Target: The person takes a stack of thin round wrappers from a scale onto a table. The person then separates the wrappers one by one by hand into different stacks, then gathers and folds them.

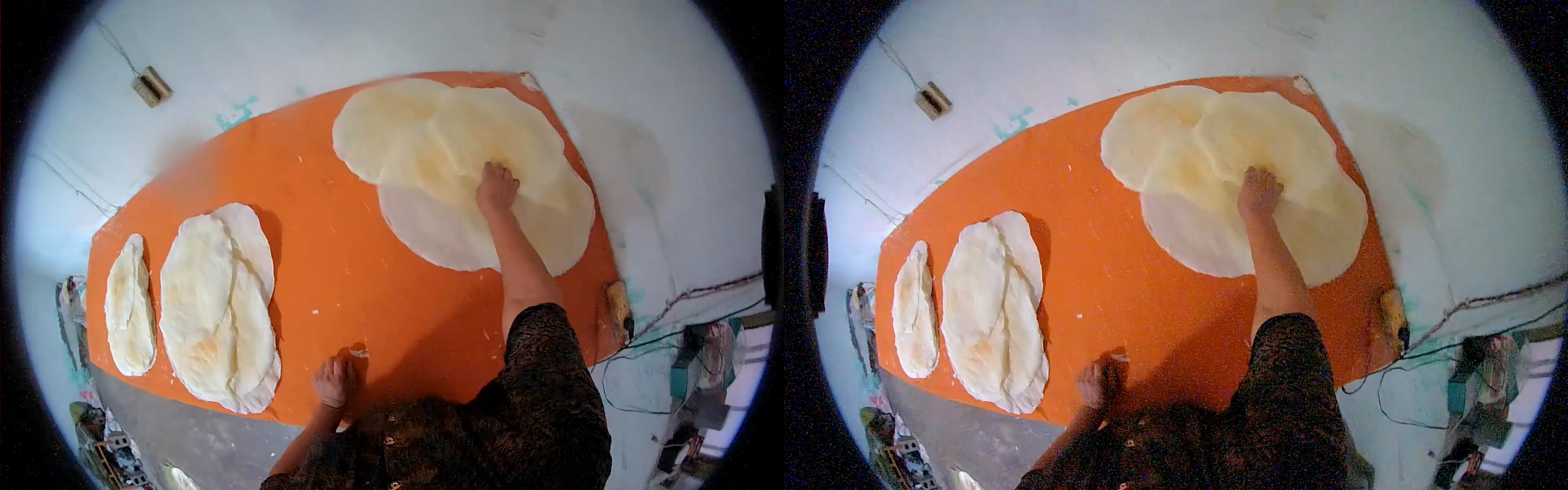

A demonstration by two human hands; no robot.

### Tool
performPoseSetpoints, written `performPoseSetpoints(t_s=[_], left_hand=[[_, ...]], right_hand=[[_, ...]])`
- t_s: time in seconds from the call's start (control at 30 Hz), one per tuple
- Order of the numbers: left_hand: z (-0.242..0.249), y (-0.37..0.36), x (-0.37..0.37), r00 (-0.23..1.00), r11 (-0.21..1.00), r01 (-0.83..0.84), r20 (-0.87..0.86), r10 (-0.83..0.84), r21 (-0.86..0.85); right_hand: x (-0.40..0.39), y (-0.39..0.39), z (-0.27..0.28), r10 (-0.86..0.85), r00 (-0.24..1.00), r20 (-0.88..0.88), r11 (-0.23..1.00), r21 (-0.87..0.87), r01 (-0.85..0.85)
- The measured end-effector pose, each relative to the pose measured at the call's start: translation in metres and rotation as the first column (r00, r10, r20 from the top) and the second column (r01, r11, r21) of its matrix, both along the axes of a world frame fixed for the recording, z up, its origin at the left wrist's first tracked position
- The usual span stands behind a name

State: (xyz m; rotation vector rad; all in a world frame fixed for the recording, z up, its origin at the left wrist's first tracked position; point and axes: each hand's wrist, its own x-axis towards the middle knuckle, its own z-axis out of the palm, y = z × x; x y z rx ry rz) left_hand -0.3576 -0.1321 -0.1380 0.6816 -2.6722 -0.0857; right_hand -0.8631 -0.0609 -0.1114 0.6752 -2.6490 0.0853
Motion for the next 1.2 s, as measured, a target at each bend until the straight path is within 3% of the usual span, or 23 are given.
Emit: performPoseSetpoints(t_s=[0.07,0.23,0.37,0.47,0.5,0.53,0.57,0.6,0.63,0.7,0.73,0.8,0.87,0.97,1.03,1.07,1.17,1.2], left_hand=[[0.019,0.004,-0.005,0.999,0.992,0.014,-0.034,-0.018,-0.128],[0.018,0.002,-0.003,0.995,0.995,0.044,-0.088,-0.052,-0.091],[0.01,0.003,-0.004,0.986,0.994,0.044,-0.158,-0.059,-0.095],[0.01,-0.001,0.003,0.997,0.991,0.061,-0.055,-0.055,0.116],[0.015,-0.002,0.0,0.999,0.959,0.017,-0.042,-0.005,0.284],[0.022,-0.004,-0.006,0.999,0.894,-0.035,-0.016,0.047,0.448],[0.031,-0.01,-0.013,0.988,0.567,-0.067,-0.024,0.151,0.821],[0.055,-0.013,-0.028,0.914,0.167,0.272,-0.309,0.261,0.948],[0.083,-0.017,-0.034,0.894,-0.003,0.327,-0.309,0.325,0.945],[0.092,-0.029,-0.031,0.823,-0.161,0.445,-0.332,0.462,0.881],[0.101,-0.032,-0.028,0.818,-0.162,0.474,-0.365,0.444,0.866],[0.118,-0.036,-0.018,0.806,-0.158,0.534,-0.443,0.393,0.831],[0.108,-0.038,0.005,0.815,-0.258,0.527,-0.396,0.424,0.809],[0.094,-0.042,0.02,0.829,-0.398,0.524,-0.342,0.443,0.753],[0.099,-0.04,0.019,0.81,-0.485,0.57,-0.356,0.466,0.663],[0.077,-0.046,0.02,0.837,-0.53,0.518,-0.271,0.475,0.671],[0.054,-0.058,0.026,0.82,-0.631,0.572,-0.377,0.431,0.524],[0.052,-0.058,0.025,0.822,-0.608,0.569,-0.35,0.45,0.554]], right_hand=[[-0.012,-0.002,-0.001,-0.005,0.999,0.032,1.0,0.015,0.004],[-0.029,0.001,0.028,0.03,0.978,0.208,0.999,0.016,-0.034],[0.0,-0.01,0.089,0.198,0.953,0.23,0.978,0.025,-0.209],[0.081,-0.028,0.145,0.306,0.88,0.364,0.938,0.044,-0.345],[0.11,-0.032,0.152,0.353,0.838,0.417,0.918,0.019,-0.397],[0.143,-0.035,0.156,0.428,0.768,0.476,0.886,-0.054,-0.461],[0.17,-0.04,0.156,0.502,0.686,0.528,0.845,-0.13,-0.518],[0.191,-0.046,0.138,0.566,0.569,0.597,0.789,-0.19,-0.585],[0.215,-0.052,0.12,0.613,0.437,0.658,0.728,-0.256,-0.636],[0.28,-0.057,0.132,0.513,0.101,0.853,0.804,-0.436,-0.405],[0.302,-0.06,0.112,0.551,-0.109,0.827,0.778,-0.557,-0.291],[0.338,-0.061,0.122,0.567,-0.162,0.807,0.786,-0.59,-0.186],[0.358,-0.059,0.125,0.633,-0.168,0.756,0.764,-0.645,-0.027],[0.372,-0.045,0.093,0.734,0.144,0.664,0.674,-0.684,-0.28],[0.382,-0.04,0.087,0.739,0.216,0.638,0.667,-0.65,-0.364],[0.387,-0.038,0.086,0.744,0.249,0.62,0.661,-0.632,-0.405],[0.398,-0.032,0.081,0.756,0.283,0.591,0.645,-0.596,-0.478],[0.403,-0.031,0.079,0.733,0.315,0.603,0.672,-0.573,-0.468]])
